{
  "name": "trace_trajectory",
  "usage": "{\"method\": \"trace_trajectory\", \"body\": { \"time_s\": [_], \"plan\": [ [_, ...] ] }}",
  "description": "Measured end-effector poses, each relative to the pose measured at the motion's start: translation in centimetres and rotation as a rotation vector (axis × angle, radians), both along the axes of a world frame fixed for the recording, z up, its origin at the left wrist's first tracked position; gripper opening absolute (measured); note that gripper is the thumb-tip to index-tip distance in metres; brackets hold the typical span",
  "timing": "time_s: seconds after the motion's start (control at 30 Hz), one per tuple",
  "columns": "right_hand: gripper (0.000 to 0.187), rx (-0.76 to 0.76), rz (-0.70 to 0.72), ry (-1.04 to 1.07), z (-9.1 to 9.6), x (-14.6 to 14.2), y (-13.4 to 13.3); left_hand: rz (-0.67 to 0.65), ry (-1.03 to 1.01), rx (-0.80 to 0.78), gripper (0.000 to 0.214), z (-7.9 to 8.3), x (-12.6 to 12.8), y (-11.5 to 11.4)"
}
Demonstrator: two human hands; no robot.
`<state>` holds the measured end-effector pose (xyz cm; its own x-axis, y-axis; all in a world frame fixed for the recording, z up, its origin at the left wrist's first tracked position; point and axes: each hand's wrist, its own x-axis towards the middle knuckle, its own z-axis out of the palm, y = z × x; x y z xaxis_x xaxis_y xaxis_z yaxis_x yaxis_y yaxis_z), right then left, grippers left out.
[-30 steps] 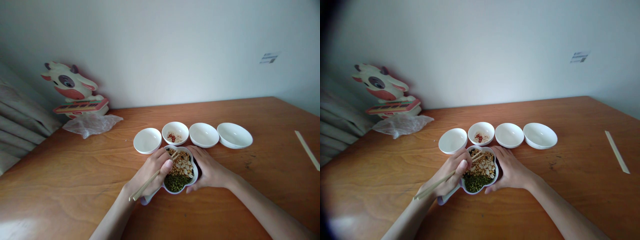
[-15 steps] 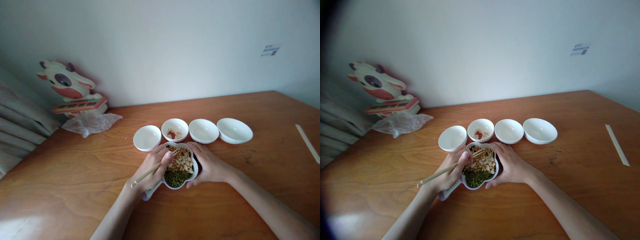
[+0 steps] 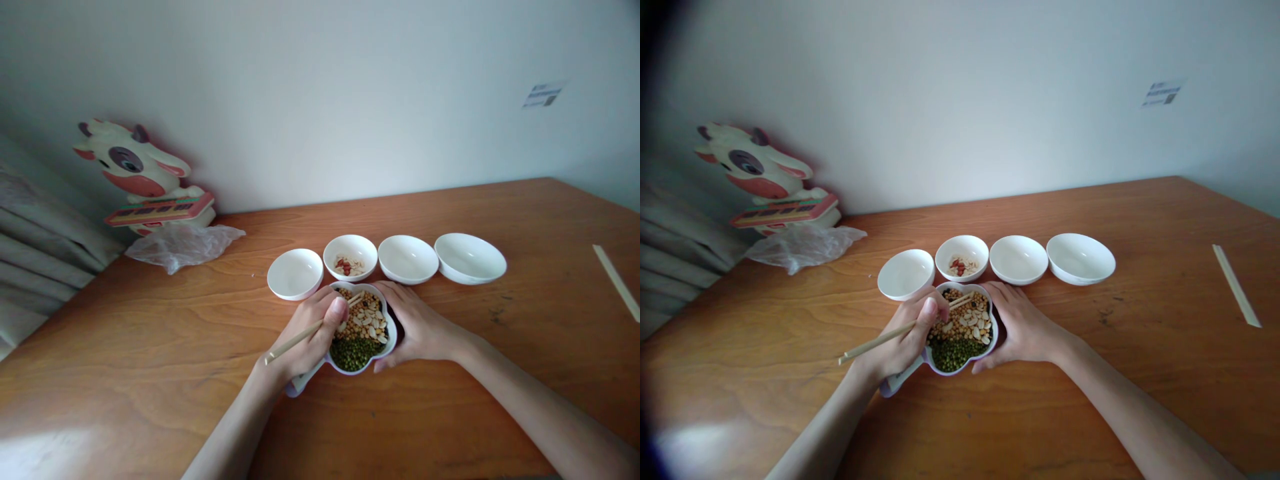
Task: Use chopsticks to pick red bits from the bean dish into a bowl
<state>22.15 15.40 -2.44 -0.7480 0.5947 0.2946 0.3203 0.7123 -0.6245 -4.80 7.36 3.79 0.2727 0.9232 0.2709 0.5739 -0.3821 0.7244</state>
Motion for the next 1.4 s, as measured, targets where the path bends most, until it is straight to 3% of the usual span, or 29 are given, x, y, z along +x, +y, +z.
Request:
{"method": "trace_trajectory", "body": {
  "time_s": [0.7,1.4],
  "plan": [
    [0.138,0.001,-0.003,-0.009,0.0,-0.1,-0.1,-0.033,0.002,-0.001,0.056,-0.4,-0.5,0.2],
    [0.14,0.015,-0.011,-0.029,0.0,-0.1,-0.1,-0.114,0.168,0.094,0.052,-0.5,-0.9,0.2]
  ]
}}
